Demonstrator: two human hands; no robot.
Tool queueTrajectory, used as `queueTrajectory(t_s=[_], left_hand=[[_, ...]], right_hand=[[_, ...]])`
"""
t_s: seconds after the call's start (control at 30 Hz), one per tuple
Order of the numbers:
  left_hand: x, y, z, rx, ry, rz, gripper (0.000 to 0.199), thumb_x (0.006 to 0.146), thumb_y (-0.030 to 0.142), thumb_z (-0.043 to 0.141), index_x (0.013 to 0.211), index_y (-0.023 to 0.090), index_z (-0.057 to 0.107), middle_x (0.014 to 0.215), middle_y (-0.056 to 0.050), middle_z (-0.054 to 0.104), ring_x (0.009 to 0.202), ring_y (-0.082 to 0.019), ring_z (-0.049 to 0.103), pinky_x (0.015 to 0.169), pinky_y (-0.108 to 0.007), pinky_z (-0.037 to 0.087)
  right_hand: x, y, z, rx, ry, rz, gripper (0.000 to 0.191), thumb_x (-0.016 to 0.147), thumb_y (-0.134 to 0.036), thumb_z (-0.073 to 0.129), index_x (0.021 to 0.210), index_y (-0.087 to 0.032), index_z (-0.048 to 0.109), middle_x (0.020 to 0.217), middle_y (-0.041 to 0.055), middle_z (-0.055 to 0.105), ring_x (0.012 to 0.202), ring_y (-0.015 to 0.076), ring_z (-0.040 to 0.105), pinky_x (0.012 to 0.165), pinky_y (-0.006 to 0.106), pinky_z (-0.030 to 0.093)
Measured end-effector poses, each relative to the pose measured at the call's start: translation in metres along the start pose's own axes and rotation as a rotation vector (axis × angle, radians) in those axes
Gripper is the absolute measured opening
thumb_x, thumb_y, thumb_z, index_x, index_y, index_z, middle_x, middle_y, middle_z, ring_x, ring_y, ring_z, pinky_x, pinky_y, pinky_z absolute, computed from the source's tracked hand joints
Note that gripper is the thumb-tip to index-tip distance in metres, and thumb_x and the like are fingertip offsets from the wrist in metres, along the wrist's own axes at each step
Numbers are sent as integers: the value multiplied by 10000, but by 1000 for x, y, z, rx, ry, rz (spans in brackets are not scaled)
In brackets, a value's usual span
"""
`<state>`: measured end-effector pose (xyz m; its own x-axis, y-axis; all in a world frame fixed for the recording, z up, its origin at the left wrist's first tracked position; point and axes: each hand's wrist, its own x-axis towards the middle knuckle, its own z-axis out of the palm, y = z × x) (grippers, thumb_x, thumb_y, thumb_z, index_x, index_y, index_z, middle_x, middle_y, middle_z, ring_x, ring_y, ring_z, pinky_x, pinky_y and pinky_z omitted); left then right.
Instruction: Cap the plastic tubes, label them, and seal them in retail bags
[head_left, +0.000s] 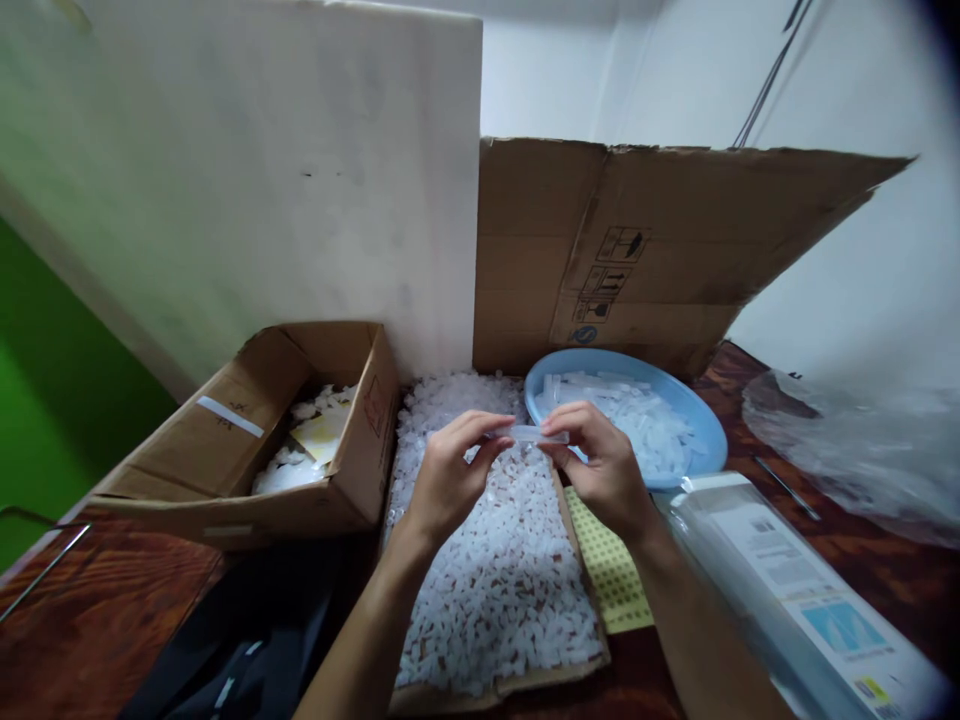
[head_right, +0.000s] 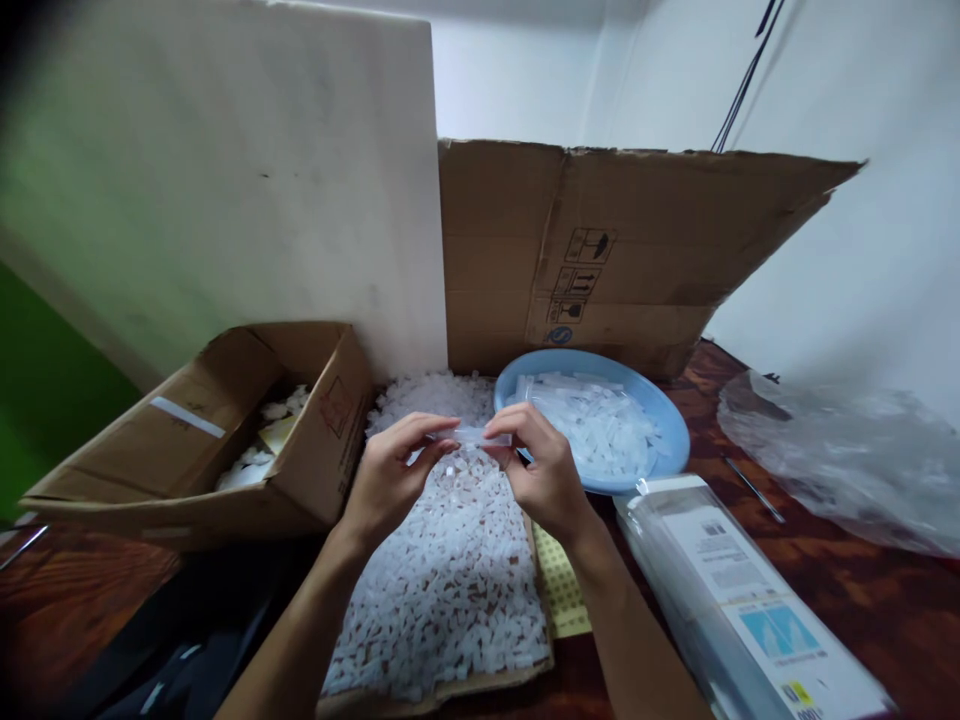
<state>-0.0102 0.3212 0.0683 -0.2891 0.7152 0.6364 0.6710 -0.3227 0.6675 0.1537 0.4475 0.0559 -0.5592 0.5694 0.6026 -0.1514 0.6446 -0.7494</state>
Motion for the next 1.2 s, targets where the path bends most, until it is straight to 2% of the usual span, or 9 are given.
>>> queueTrajectory(t_s=[0.13,0.33,0.43,0.5,0.67,0.8,0.93,1.07,1.2], left_hand=[[1,1,-4,-18,-31,18,186,957,233,672,1125,218,752,1035,-67,755,947,-179,700,853,-300,568],[1,0,-10,-13,-21,-23,200,932,232,706,1122,215,766,1010,-71,765,907,-182,710,802,-282,562],[0,-3,-10,12,-64,63,225,934,207,703,1149,233,762,1013,-50,773,888,-166,710,817,-277,555],[-1,-7,-9,41,-103,94,244,944,199,687,1176,234,752,1036,-51,774,887,-164,711,830,-281,551],[-2,-16,-8,157,-225,-13,234,979,221,621,1187,210,728,943,-55,760,801,-177,683,763,-282,519],[-4,-15,-8,53,-382,-73,165,996,218,571,933,195,722,817,-11,713,712,-145,624,701,-238,476],[-7,-12,-6,-65,-440,-84,204,979,255,589,818,179,687,750,-8,679,675,-143,605,645,-231,459],[-7,-9,3,-44,-338,-178,156,901,341,732,870,189,747,813,-18,764,722,-172,677,698,-260,488],[-11,-4,23,143,-66,-204,169,817,331,834,777,200,734,802,-8,786,743,-189,695,783,-311,499]], right_hand=[[-1,-2,2,70,-26,206,271,1018,-480,548,1021,-236,666,619,-19,594,474,142,536,465,263,449],[3,-8,7,-16,-51,76,293,913,-503,708,1043,-241,724,906,55,706,725,187,672,663,302,566],[2,-8,15,177,-18,387,413,979,-592,553,914,-209,693,530,-42,525,366,118,455,364,244,385],[1,-6,18,288,-6,530,471,970,-636,535,888,-196,683,443,-75,429,314,108,375,319,234,312],[3,-13,12,204,-54,218,303,916,-469,720,1110,-239,749,829,26,663,716,160,628,646,271,533],[3,-20,8,153,-174,4,277,964,-411,668,1203,-300,753,1126,72,657,1073,229,637,965,381,535],[0,-18,13,253,-264,106,281,955,-417,679,1184,-275,762,1129,73,730,1105,254,673,971,405,551],[-3,-12,24,358,-55,287,247,850,-430,793,974,-217,798,927,62,787,874,247,731,803,372,600],[-6,-2,34,425,153,357,248,769,-375,868,928,-199,792,917,67,799,860,247,744,774,347,598]])
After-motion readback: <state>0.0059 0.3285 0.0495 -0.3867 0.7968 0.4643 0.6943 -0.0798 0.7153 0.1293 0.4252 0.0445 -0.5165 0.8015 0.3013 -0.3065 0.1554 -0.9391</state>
